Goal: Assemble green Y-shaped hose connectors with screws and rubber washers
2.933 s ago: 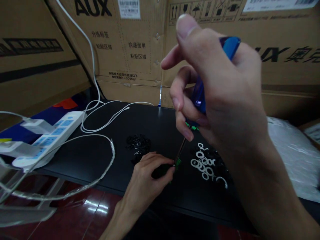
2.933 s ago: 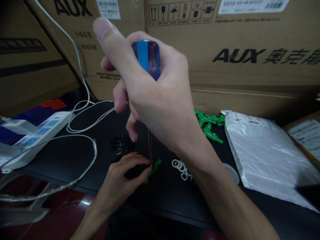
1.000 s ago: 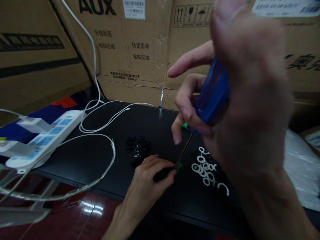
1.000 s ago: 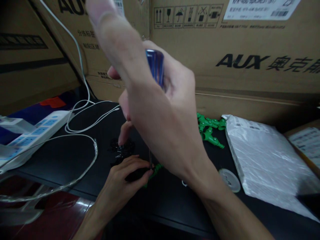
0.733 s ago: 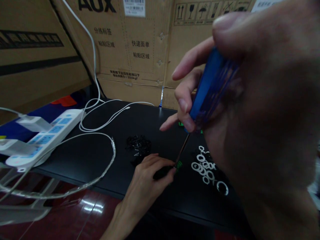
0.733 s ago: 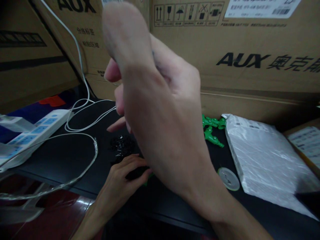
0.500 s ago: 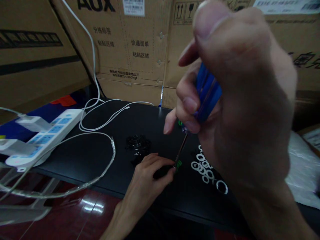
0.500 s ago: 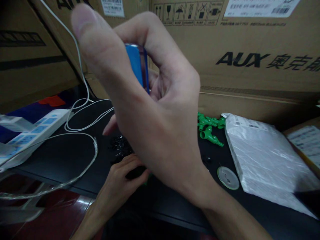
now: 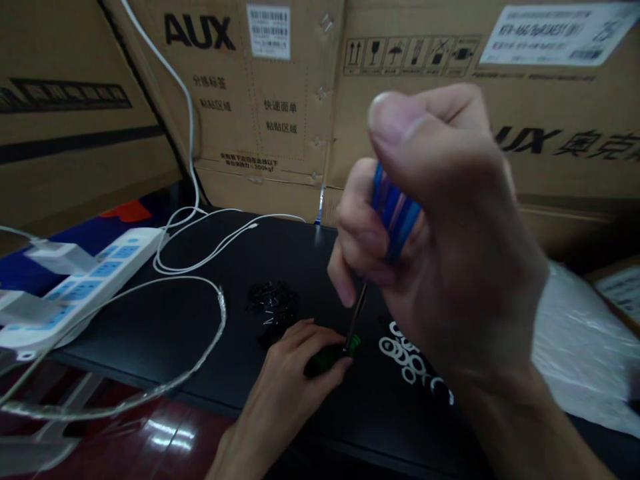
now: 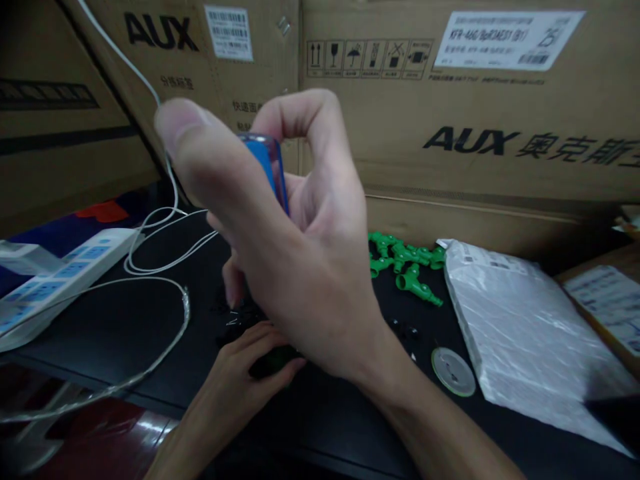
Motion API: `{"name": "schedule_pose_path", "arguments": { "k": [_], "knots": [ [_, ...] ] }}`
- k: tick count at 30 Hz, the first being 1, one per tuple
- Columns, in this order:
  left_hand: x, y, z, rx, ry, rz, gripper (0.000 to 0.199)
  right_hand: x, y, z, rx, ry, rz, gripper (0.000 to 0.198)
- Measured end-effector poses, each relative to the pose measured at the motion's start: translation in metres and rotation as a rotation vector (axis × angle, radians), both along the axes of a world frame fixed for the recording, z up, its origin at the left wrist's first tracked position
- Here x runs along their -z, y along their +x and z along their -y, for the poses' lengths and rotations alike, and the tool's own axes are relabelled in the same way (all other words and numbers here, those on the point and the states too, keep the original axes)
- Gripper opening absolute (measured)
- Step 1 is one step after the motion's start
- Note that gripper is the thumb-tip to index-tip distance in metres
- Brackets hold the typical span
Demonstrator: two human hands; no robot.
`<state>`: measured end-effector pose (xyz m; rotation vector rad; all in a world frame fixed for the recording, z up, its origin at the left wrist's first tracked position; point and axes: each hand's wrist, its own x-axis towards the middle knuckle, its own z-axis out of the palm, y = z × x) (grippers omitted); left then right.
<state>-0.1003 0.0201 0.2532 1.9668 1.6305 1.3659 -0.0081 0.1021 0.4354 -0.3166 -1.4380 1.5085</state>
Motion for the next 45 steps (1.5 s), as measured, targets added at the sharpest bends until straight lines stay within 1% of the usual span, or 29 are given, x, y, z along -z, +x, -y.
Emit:
{"name": "schedule_pose_path", "arguments": {
  "k": [2,5,7,8,10,12,13,16,18,19,22,25,27,28,30,31,33,34,37,38,40,42,44,45],
  "knots": [
    [0.002,-0.001,-0.002,-0.002,0.035,-0.027,0.021,-0.002,0.001,-0.001,-0.061,-0.062,0.020,0.025],
    [0.008,-0.004,-0.006,-0.040,0.183,-0.088,0.016,0.002,0.004,-0.003,-0.119,-0.062,-0.014,0.027],
    [0.011,-0.005,-0.009,-0.071,0.254,-0.115,0.012,0.006,0.006,-0.003,-0.124,-0.040,-0.073,0.016],
    [0.012,-0.005,-0.009,-0.080,0.266,-0.127,0.010,0.008,0.007,-0.003,-0.143,-0.034,-0.084,0.012],
    [0.012,-0.006,-0.009,-0.090,0.265,-0.143,0.006,0.009,0.007,-0.001,-0.205,-0.044,-0.082,0.020],
    [0.010,-0.006,-0.008,-0.102,0.268,-0.157,0.008,0.009,0.008,0.001,-0.236,-0.080,-0.066,0.025],
    [0.008,-0.006,-0.008,-0.108,0.277,-0.162,0.010,0.009,0.008,0.002,-0.229,-0.092,-0.064,0.024],
    [0.006,-0.007,-0.009,-0.110,0.296,-0.193,0.013,0.009,0.009,0.001,-0.228,-0.076,-0.059,0.005],
    [0.006,-0.008,-0.009,-0.092,0.278,-0.216,0.013,0.010,0.009,-0.002,-0.251,-0.039,-0.069,0.020],
    [0.007,-0.008,-0.010,-0.083,0.262,-0.226,0.013,0.010,0.008,-0.003,-0.247,-0.024,-0.078,0.022],
    [0.009,-0.008,-0.009,-0.071,0.244,-0.211,0.012,0.008,0.007,-0.004,-0.211,-0.022,-0.096,0.007],
    [0.010,-0.007,-0.008,-0.075,0.256,-0.173,0.009,0.005,0.006,0.000,-0.242,-0.087,-0.085,0.023],
    [0.008,-0.007,-0.008,-0.079,0.257,-0.161,0.010,0.004,0.006,0.003,-0.244,-0.133,-0.092,0.026],
    [0.007,-0.007,-0.009,-0.079,0.258,-0.160,0.010,0.004,0.006,0.004,-0.239,-0.141,-0.099,0.024],
    [0.004,-0.007,-0.009,-0.072,0.259,-0.165,0.010,0.005,0.008,0.004,-0.259,-0.124,-0.101,0.008],
    [0.003,-0.007,-0.009,-0.065,0.257,-0.170,0.010,0.006,0.009,0.003,-0.280,-0.106,-0.100,0.006],
    [0.002,-0.007,-0.009,-0.052,0.244,-0.179,0.009,0.006,0.010,-0.001,-0.314,-0.081,-0.097,0.024],
    [0.002,-0.008,-0.009,-0.051,0.240,-0.181,0.009,0.006,0.010,-0.002,-0.309,-0.074,-0.102,0.026],
    [0.007,-0.008,-0.008,-0.066,0.242,-0.181,0.009,0.005,0.008,-0.005,-0.229,-0.055,-0.100,0.014],
    [0.009,-0.008,-0.008,-0.070,0.244,-0.181,0.010,0.004,0.007,-0.005,-0.207,-0.050,-0.093,0.017],
    [0.012,-0.008,-0.008,-0.068,0.237,-0.178,0.010,0.002,0.005,-0.002,-0.202,-0.055,-0.077,0.032],
    [0.013,-0.007,-0.008,-0.064,0.230,-0.170,0.009,0.001,0.005,0.001,-0.217,-0.093,-0.061,0.038],
    [0.012,-0.007,-0.008,-0.070,0.238,-0.165,0.011,0.000,0.005,0.002,-0.212,-0.134,-0.043,0.033],
    [0.011,-0.006,-0.008,-0.074,0.244,-0.167,0.012,0.000,0.006,0.002,-0.216,-0.145,-0.037,0.026]
  ]
}}
